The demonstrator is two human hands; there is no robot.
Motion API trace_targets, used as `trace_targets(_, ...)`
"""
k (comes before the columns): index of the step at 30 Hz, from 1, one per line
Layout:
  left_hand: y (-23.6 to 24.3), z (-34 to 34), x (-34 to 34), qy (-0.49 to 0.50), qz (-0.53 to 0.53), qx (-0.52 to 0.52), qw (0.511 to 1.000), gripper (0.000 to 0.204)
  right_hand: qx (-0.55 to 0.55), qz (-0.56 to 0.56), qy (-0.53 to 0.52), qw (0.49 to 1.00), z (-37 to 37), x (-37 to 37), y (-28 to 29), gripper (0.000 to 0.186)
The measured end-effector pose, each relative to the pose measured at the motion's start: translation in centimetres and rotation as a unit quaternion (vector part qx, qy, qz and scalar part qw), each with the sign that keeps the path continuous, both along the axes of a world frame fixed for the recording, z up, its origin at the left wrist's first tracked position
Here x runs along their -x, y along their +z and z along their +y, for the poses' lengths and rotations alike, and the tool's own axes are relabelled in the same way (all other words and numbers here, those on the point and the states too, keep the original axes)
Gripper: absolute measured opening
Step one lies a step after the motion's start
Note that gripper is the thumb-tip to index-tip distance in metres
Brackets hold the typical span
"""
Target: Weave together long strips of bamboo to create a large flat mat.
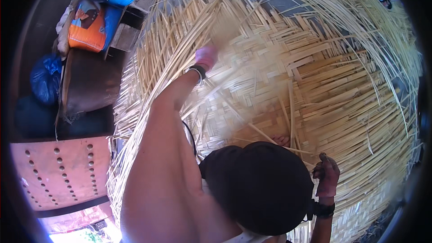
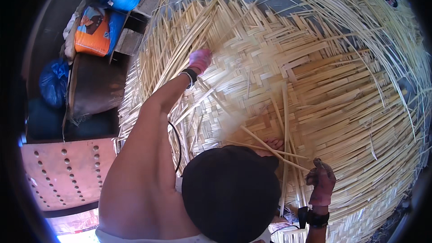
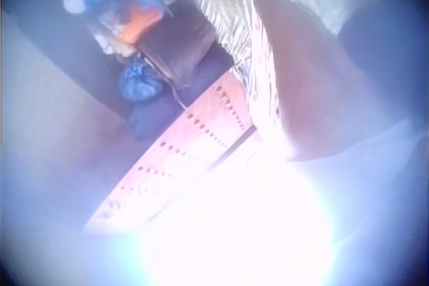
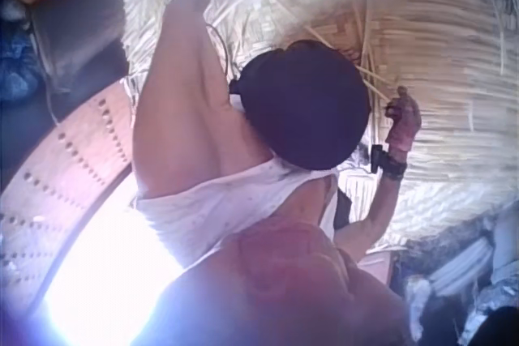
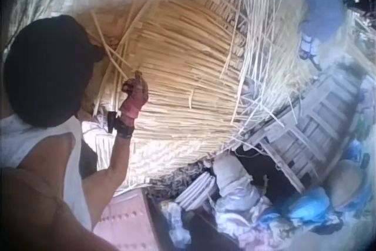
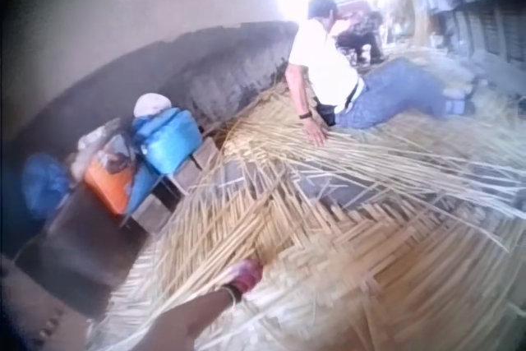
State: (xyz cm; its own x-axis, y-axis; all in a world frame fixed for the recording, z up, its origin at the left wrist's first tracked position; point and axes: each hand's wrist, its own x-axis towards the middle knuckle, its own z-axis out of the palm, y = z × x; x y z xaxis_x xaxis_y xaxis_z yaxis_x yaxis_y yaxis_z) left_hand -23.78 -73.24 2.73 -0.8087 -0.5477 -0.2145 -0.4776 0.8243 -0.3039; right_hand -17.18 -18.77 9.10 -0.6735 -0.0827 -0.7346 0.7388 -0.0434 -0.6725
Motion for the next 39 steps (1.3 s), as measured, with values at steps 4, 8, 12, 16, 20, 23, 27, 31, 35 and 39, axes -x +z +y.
trace_targets(4, 5.4, 6.6, 0.7, -0.184, 0.307, -0.179, 0.916, 0.017, -0.081, 0.029, -0.020, 0.996, -0.4, 0.3, 1.2, 0.033)
trace_targets(8, 8.4, 19.9, -0.9, -0.463, 0.249, -0.397, 0.753, 0.024, 0.022, 0.186, 0.057, 0.981, -2.6, 0.9, 2.7, 0.041)
trace_targets(12, 8.0, 27.1, -1.7, -0.615, 0.142, -0.274, 0.725, 0.030, 0.063, 0.204, 0.030, 0.976, -3.0, 2.3, 4.0, 0.043)
trace_targets(16, 6.8, 25.4, -0.4, -0.500, 0.221, -0.461, 0.699, 0.034, 0.091, 0.172, -0.060, 0.979, -0.1, 3.1, 4.2, 0.038)
trace_targets(20, 6.2, 19.7, -4.0, -0.355, 0.260, -0.501, 0.745, 0.026, 0.059, 0.131, -0.132, 0.981, 1.3, 2.5, 2.3, 0.034)
trace_targets(23, 5.7, 15.5, -10.6, -0.062, 0.251, -0.563, 0.785, 0.026, 0.062, 0.119, -0.029, 0.991, 1.2, 2.0, 1.2, 0.028)
trace_targets(27, 5.7, 11.7, -21.5, 0.022, 0.137, -0.456, 0.879, 0.026, 0.077, 0.134, -0.012, 0.988, 0.8, 2.5, 0.6, 0.026)
trace_targets(31, 4.8, 6.3, -24.2, 0.174, 0.202, -0.317, 0.910, 0.024, 0.016, 0.104, 0.020, 0.994, 0.6, 3.8, 0.4, 0.027)
trace_targets(35, 3.3, -1.9, -21.0, 0.070, 0.357, -0.128, 0.923, 0.022, 0.019, 0.107, 0.057, 0.992, 0.5, 4.5, 0.0, 0.032)
trace_targets(39, 1.7, -7.4, -18.6, 0.116, 0.191, -0.041, 0.974, 0.030, 0.026, 0.106, 0.022, 0.994, 0.8, 4.1, -0.3, 0.026)
